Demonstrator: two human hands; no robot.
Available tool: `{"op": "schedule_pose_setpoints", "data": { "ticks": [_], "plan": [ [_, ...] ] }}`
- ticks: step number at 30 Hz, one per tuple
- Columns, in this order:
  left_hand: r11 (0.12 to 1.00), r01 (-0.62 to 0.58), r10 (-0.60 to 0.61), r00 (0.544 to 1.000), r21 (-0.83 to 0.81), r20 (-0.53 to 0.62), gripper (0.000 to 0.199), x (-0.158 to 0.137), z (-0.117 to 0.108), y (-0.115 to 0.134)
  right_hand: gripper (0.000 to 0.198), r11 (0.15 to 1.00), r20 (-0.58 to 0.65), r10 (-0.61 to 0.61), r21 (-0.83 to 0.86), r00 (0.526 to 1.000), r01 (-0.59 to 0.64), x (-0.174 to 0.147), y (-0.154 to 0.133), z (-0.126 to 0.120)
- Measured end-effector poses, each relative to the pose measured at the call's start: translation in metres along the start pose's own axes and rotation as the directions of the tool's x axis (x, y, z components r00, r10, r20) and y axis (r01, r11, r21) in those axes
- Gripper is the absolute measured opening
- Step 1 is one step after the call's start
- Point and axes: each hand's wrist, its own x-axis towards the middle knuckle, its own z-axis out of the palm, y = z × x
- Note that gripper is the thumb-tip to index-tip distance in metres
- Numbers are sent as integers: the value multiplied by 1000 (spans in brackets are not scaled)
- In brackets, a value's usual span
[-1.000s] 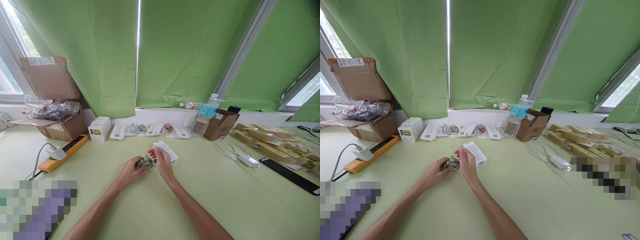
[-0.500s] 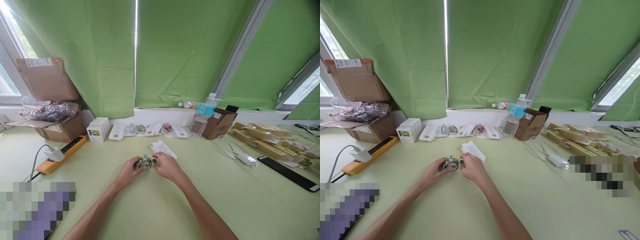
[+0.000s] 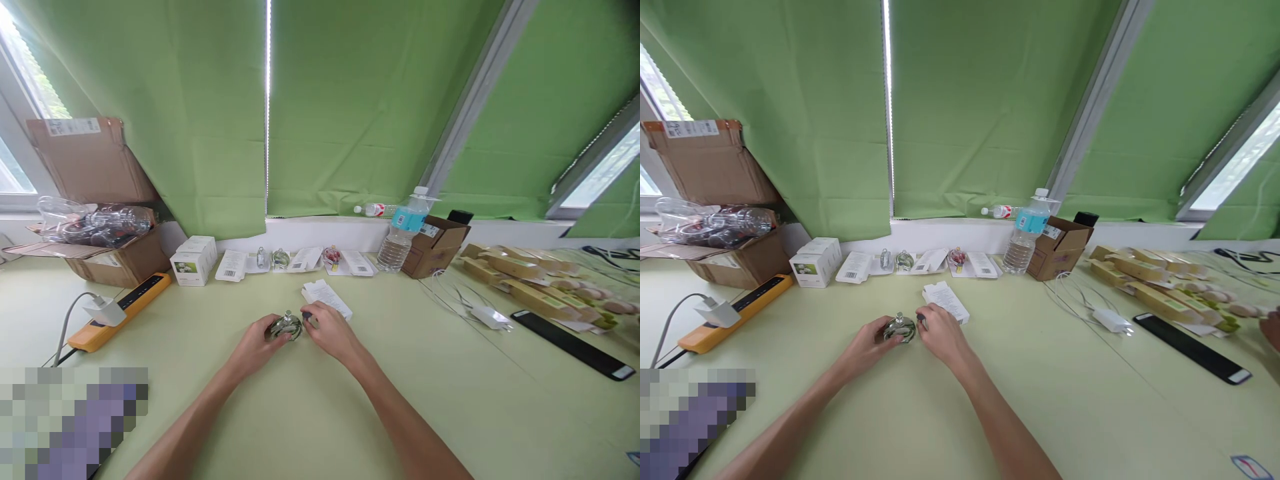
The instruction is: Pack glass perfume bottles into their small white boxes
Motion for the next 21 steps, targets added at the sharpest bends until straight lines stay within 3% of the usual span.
{"op": "schedule_pose_setpoints", "data": {
  "ticks": [5, 11, 15, 21],
  "plan": [
    [1000, 2, -2, 1000, 5, -4, 32, 0, 0, 2, 29, 971, -183, 11, 235, 983, 33, 2, -5, -2],
    [1000, 11, -11, 1000, -3, 4, 30, 0, 0, 4, 31, 887, -242, 63, 459, 968, 57, 2, -12, -3],
    [1000, 24, -25, 1000, 11, 13, 30, 0, 0, 4, 18, 859, -308, 71, 502, 949, 99, 0, -19, -8],
    [1000, -2, 2, 1000, 23, 2, 24, 0, 0, 3, 26, 868, -352, 14, 469, 936, 163, -2, -29, -10]
  ]
}}
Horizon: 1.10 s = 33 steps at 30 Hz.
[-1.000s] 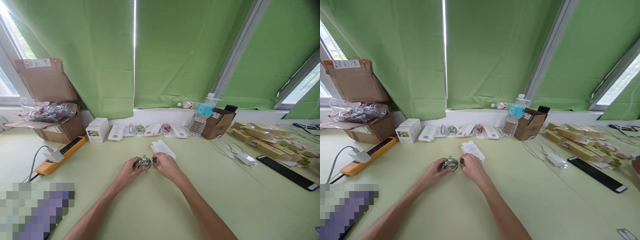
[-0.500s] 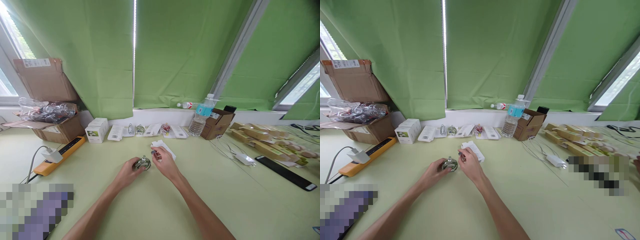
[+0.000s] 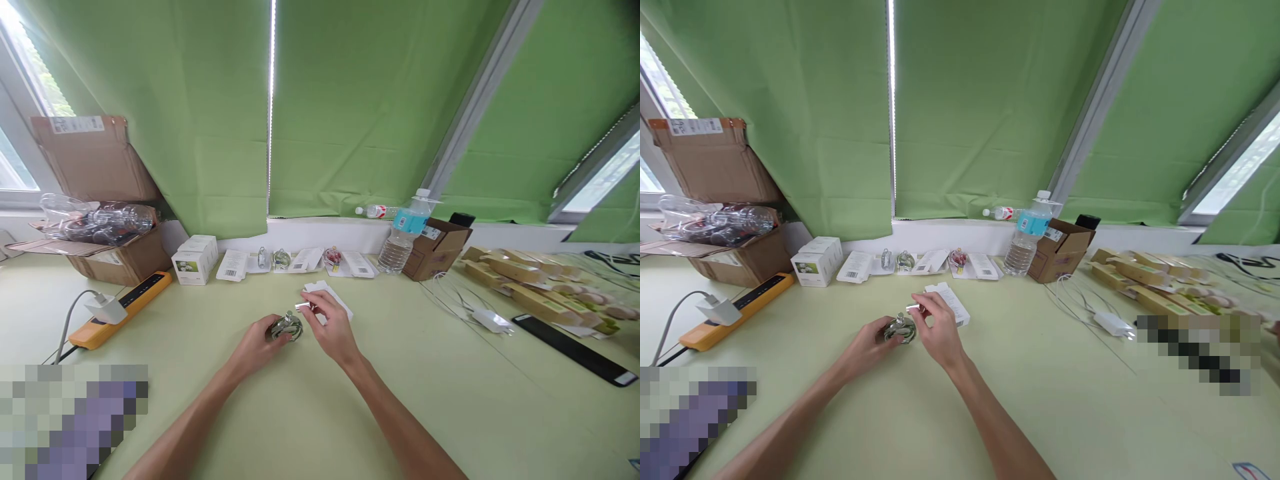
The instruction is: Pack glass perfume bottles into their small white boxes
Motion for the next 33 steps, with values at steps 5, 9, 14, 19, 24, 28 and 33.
{"op": "schedule_pose_setpoints", "data": {
  "ticks": [5, 9, 14, 19, 24, 28, 33],
  "plan": [
    [1000, 0, 0, 1000, -7, 14, 24, 0, -1, 1, 23, 999, -34, -25, 29, 999, 26, -4, 0, 10],
    [1000, -15, 15, 1000, -20, 6, 24, -1, -1, 1, 20, 989, -23, -145, -24, 989, 144, -7, 4, 16],
    [999, -32, 32, 999, -11, -6, 21, -1, 0, 2, 28, 969, 9, -223, -105, 975, 223, -9, 8, 21],
    [999, -34, 34, 999, -9, -18, 22, -2, 0, 2, 32, 950, 44, -257, -170, 965, 261, -9, 7, 22],
    [999, -38, 38, 999, -34, -11, 20, -1, 0, 1, 30, 974, 72, -185, -122, 980, 193, -11, 5, 22],
    [998, -51, 51, 999, -41, -7, 22, -1, 0, 1, 26, 964, 91, -220, -133, 971, 231, -11, 6, 22],
    [998, -53, 53, 998, -39, -17, 23, -1, 0, 1, 28, 965, 120, -209, -134, 971, 224, -11, 7, 21]
  ]
}}
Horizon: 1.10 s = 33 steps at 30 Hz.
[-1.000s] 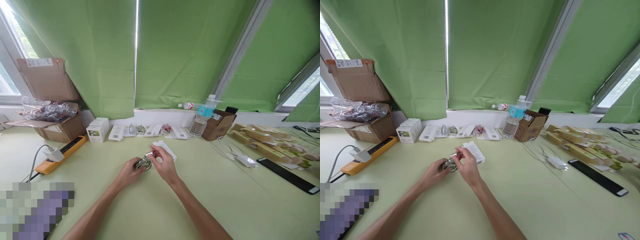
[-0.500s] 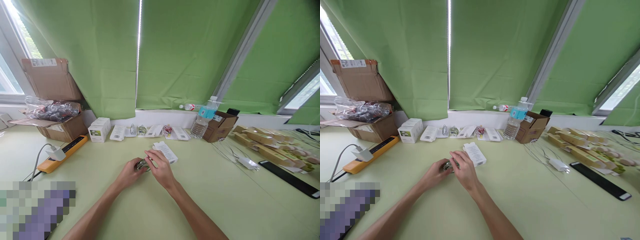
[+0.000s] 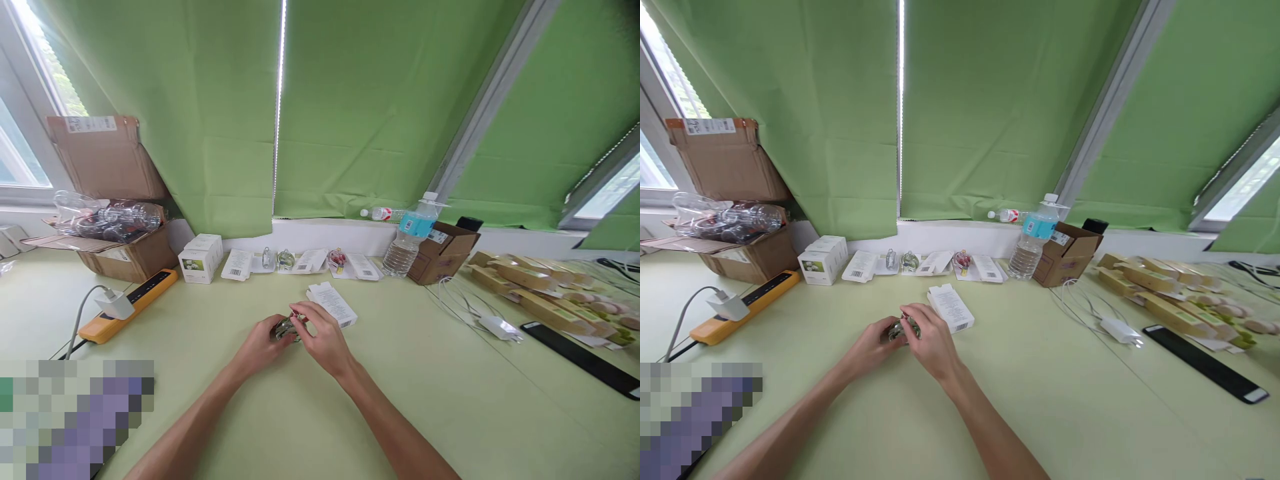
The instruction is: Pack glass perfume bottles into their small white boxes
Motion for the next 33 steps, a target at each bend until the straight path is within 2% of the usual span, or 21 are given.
{"op": "schedule_pose_setpoints", "data": {
  "ticks": [6, 12, 26, 33],
  "plan": [
    [1000, 15, -15, 1000, 15, 7, 24, 0, -1, 1, 32, 999, 15, 44, -7, 999, -44, 0, 2, -1],
    [1000, 1, -1, 1000, 5, -4, 25, 1, 0, -1, 32, 999, 39, 38, -18, 999, -37, 0, 0, -1],
    [1000, -20, 20, 1000, -8, -10, 27, 0, 1, 0, 22, 997, 50, 76, -7, 996, -76, -1, 0, 1],
    [999, 7, -9, 1000, -52, -24, 27, 2, 1, -4, 36, 996, 91, 67, -59, 994, -62, -5, 1, 0]
  ]
}}
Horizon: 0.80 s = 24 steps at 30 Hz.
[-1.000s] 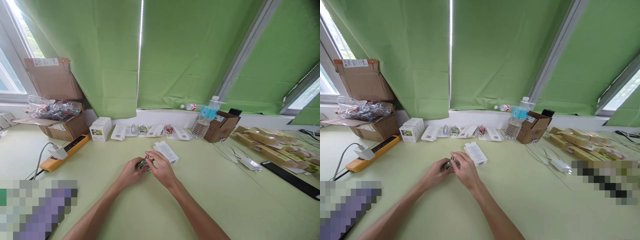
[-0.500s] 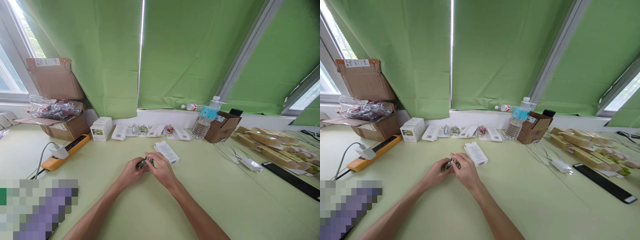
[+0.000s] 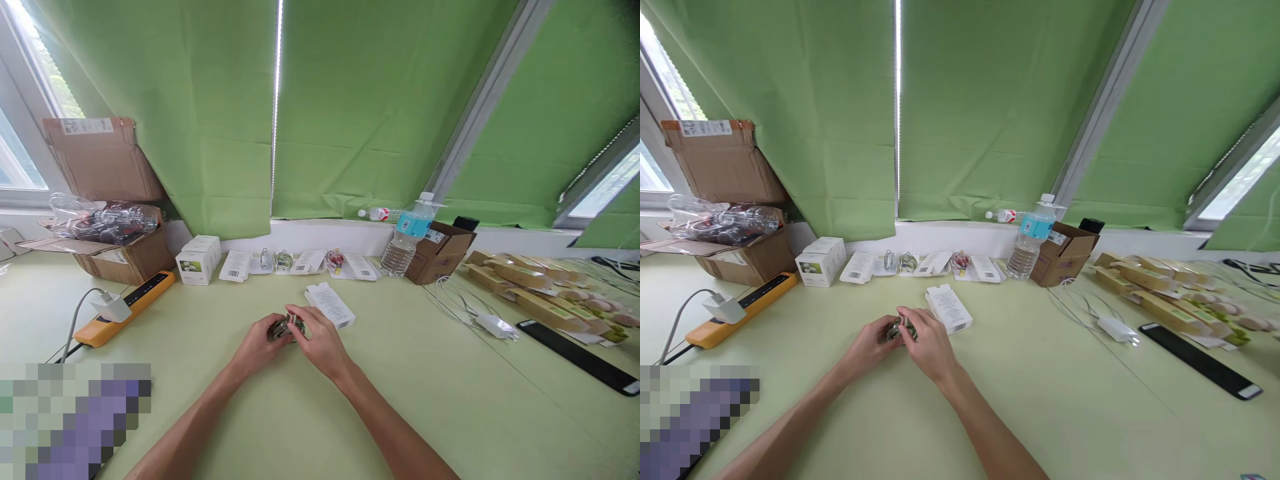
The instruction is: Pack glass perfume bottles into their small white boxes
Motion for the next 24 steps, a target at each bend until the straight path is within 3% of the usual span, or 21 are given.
{"op": "schedule_pose_setpoints", "data": {
  "ticks": [6, 13, 18, 24],
  "plan": [
    [1000, 1, -2, 1000, -17, -25, 29, 2, 1, -5, 41, 999, 11, 6, -31, 1000, -6, -1, -2, -2],
    [999, 35, -35, 992, 0, -124, 31, 4, -5, -10, 29, 993, -81, 26, -112, 996, -35, 3, 13, -5],
    [999, 51, -50, 978, -3, -202, 36, 6, -8, -16, 27, 960, -124, 122, -236, 985, -149, 5, 33, -11],
    [995, 92, -83, 967, 28, -242, 40, 9, -12, -24, 32, 857, -100, 284, -421, 954, -299, 5, 43, -18]
  ]
}}
